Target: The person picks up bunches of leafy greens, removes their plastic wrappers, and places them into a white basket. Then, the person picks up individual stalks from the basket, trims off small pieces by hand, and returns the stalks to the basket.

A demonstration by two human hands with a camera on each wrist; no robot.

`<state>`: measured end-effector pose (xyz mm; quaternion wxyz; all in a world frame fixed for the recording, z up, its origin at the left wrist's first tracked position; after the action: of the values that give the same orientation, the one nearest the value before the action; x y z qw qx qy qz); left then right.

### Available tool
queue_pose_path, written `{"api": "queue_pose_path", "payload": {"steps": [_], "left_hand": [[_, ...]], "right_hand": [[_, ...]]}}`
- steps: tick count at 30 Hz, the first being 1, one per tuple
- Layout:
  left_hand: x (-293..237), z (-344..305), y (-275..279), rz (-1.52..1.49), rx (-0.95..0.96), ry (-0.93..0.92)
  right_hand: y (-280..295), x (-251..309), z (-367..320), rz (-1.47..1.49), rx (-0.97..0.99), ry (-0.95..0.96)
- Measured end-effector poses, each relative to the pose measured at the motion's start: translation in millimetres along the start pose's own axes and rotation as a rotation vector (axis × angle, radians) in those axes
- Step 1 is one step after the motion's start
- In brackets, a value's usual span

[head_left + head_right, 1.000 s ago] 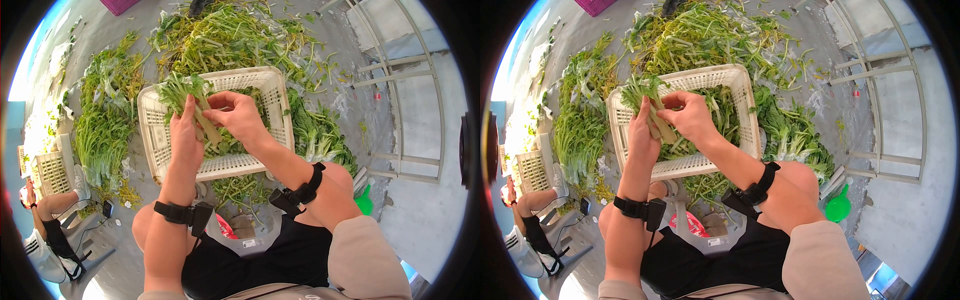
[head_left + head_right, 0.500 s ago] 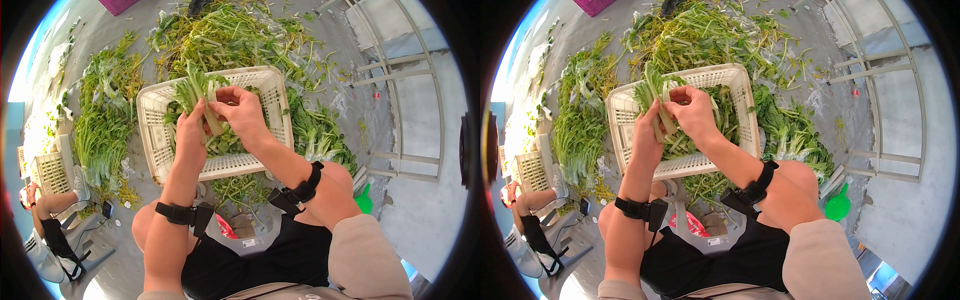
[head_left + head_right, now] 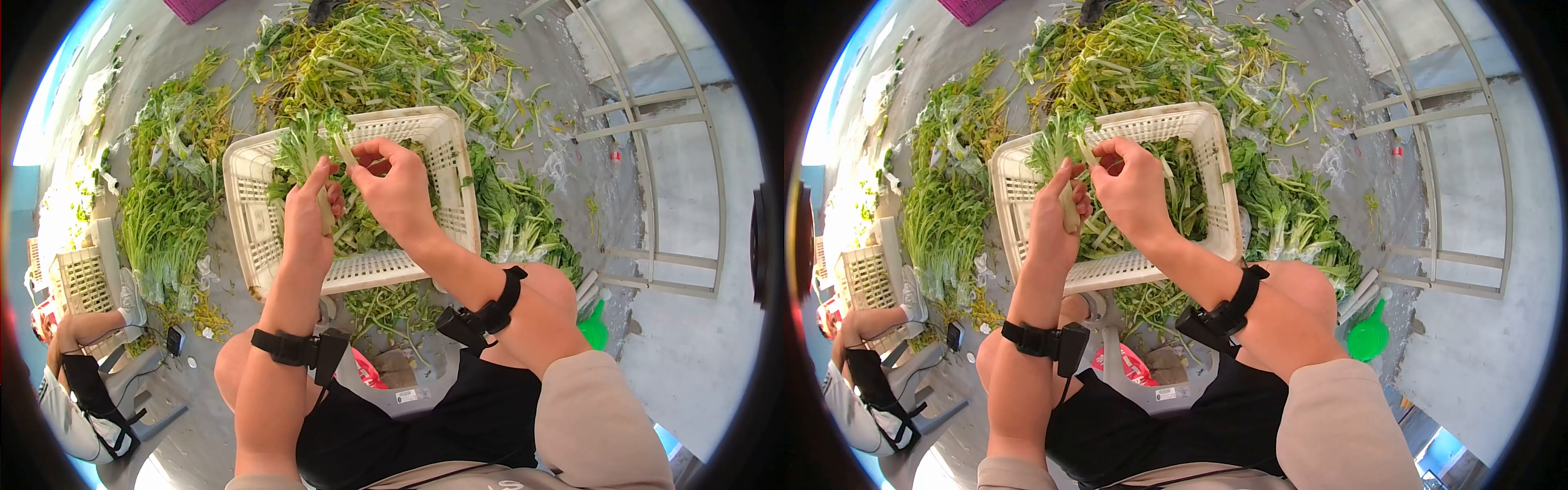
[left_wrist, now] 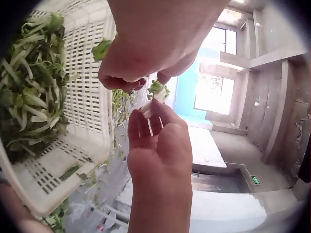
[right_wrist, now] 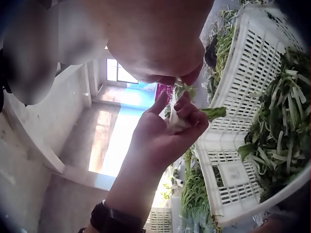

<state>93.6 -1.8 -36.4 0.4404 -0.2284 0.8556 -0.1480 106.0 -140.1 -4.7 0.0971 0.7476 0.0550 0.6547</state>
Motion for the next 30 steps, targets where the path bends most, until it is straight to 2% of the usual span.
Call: {"api": "queue_pose_path", "payload": {"steps": [2,4,5,7,8,9,11,13,15,16,19,23,25,28,30], "left_hand": [[-1,-4,-7,-0.014,0.047,0.039],[0,-10,-15,-0.073,-0.095,-0.01],[2,-9,-12,-0.073,-0.095,-0.01],[1,-7,-9,-0.018,0.024,-0.075],[1,-6,-9,-0.018,0.023,-0.074],[2,-4,-9,-0.043,0.003,-0.046],[3,-3,-7,-0.071,-0.019,-0.017],[3,-2,-5,0.105,0.042,-0.047],[5,-3,-3,0.057,-0.026,-0.043],[5,-4,-3,0.013,-0.093,-0.04],[1,-6,-9,-0.114,-0.018,-0.072],[3,-7,-9,-0.166,-0.041,-0.055],[4,-9,-11,-0.183,-0.055,0.028],[11,-2,3,-0.191,-0.013,0.06],[11,-2,5,-0.167,-0.021,0.057]], "right_hand": [[0,-2,0,0.018,-0.037,-0.025],[0,3,-2,0.0,-0.057,0.036],[0,6,-4,-0.019,-0.077,0.097],[-4,7,-7,-0.072,-0.045,0.154],[-7,9,-10,-0.124,-0.013,0.21],[-9,9,-13,-0.117,0.036,0.152],[-10,8,-14,-0.137,0.045,0.152],[-9,6,-13,-0.158,0.055,0.152],[-4,3,-6,-0.231,0.002,0.228],[-4,3,-4,-0.232,0.003,0.228],[-4,-1,-2,-0.19,0.002,0.161],[-7,-9,-3,-0.142,0.057,0.074],[-10,-11,-4,-0.128,0.082,0.045],[-16,-13,-5,-0.062,0.175,0.083],[-16,-15,-2,0.091,0.289,0.042]]}}
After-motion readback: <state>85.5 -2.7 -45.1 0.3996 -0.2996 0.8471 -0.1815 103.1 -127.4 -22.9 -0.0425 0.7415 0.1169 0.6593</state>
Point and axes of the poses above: each hand's wrist, its own z-axis towards the middle knuckle, its own y-axis out of the back of the hand, x = y × z, the point moved 3 cm from there along z, towards the middle knuckle, and after that the axes turned 3 degrees about x, right-handed, at the moved point
